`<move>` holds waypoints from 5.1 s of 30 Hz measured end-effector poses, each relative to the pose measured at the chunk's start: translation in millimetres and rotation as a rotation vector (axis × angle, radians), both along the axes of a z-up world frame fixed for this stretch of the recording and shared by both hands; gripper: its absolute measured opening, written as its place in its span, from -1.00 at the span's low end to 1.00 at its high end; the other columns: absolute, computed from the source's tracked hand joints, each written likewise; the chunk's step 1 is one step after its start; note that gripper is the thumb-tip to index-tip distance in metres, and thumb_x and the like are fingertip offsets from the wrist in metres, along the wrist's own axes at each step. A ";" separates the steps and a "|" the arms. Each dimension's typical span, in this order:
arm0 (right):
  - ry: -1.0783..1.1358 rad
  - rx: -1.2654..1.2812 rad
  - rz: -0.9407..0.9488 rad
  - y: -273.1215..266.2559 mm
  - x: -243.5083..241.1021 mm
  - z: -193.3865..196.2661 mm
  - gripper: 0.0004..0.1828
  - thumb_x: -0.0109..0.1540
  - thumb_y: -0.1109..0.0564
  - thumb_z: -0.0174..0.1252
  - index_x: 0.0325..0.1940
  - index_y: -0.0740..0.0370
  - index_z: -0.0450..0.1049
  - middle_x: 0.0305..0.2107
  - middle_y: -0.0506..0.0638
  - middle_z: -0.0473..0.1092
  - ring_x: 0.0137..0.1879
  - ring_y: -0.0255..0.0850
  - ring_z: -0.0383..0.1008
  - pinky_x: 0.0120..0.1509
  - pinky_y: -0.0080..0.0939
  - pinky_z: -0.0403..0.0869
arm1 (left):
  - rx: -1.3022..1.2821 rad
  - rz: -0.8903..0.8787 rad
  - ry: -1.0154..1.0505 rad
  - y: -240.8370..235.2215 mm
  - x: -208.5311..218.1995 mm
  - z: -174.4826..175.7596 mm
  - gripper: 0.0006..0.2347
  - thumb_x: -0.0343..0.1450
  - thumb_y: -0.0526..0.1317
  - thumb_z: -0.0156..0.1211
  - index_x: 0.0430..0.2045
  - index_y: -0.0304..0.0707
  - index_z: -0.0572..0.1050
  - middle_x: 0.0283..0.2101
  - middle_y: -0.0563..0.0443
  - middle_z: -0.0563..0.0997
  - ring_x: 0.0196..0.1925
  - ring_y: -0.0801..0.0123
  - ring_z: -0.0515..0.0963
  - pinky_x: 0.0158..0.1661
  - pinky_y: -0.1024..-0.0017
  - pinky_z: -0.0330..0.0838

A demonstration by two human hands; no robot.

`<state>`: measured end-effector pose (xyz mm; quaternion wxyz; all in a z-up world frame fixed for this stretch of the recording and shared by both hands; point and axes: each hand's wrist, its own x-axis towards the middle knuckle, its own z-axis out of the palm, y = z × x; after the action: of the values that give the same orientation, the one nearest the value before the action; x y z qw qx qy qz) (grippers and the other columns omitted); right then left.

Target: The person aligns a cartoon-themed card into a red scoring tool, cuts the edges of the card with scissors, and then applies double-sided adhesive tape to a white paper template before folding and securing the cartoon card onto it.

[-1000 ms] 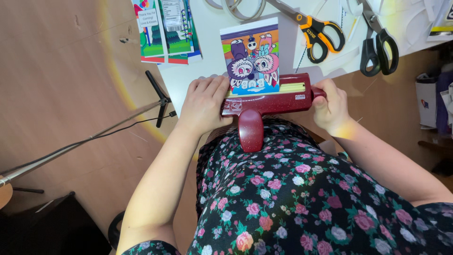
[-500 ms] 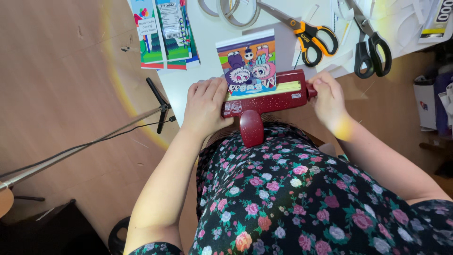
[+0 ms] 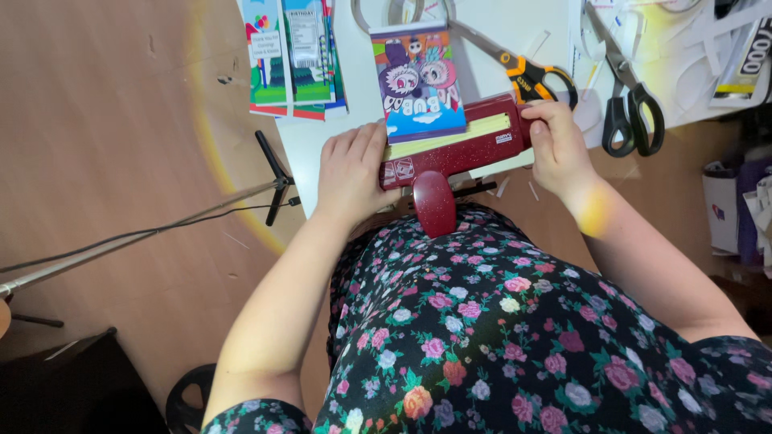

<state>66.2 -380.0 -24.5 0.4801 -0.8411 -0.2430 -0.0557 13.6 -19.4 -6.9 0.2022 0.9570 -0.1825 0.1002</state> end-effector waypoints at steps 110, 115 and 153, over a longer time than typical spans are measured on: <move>0.821 0.154 0.401 35.1 -92.0 95.2 -0.14 0.08 -0.44 0.23 0.16 0.26 0.28 -0.28 0.04 0.40 -0.16 -0.22 0.44 -0.09 -0.20 0.30 | -2.285 0.233 0.611 -90.7 -19.2 109.4 -0.85 0.43 -0.41 0.29 -0.27 -0.66 0.53 -0.14 -0.27 0.54 0.11 -0.08 0.58 0.26 0.00 0.44; 0.854 0.183 0.380 34.6 -92.2 89.8 -0.18 0.08 -0.39 0.27 0.13 0.26 0.29 -0.29 0.03 0.39 -0.21 -0.25 0.46 -0.18 -0.25 0.30 | -2.255 0.247 0.618 -91.0 -20.2 116.1 -0.85 0.43 -0.40 0.29 -0.24 -0.61 0.53 -0.14 -0.27 0.55 0.13 -0.11 0.58 0.25 0.03 0.44; 1.028 0.539 0.162 31.8 -124.0 48.6 -0.36 -0.02 0.12 0.56 -0.02 0.40 0.37 -0.49 0.17 0.51 -0.36 -0.21 0.54 -0.16 -0.05 0.61 | -2.316 0.266 0.621 -89.4 -15.8 126.0 -0.91 0.39 -0.42 0.30 -0.52 -0.50 0.56 -0.47 -0.22 0.62 -0.10 -0.08 0.69 0.05 0.15 0.60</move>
<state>-57.8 -348.2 24.1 0.7361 -0.5871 -0.0196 0.3364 -2.1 -108.8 119.0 0.9640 0.2028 0.1720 -0.0101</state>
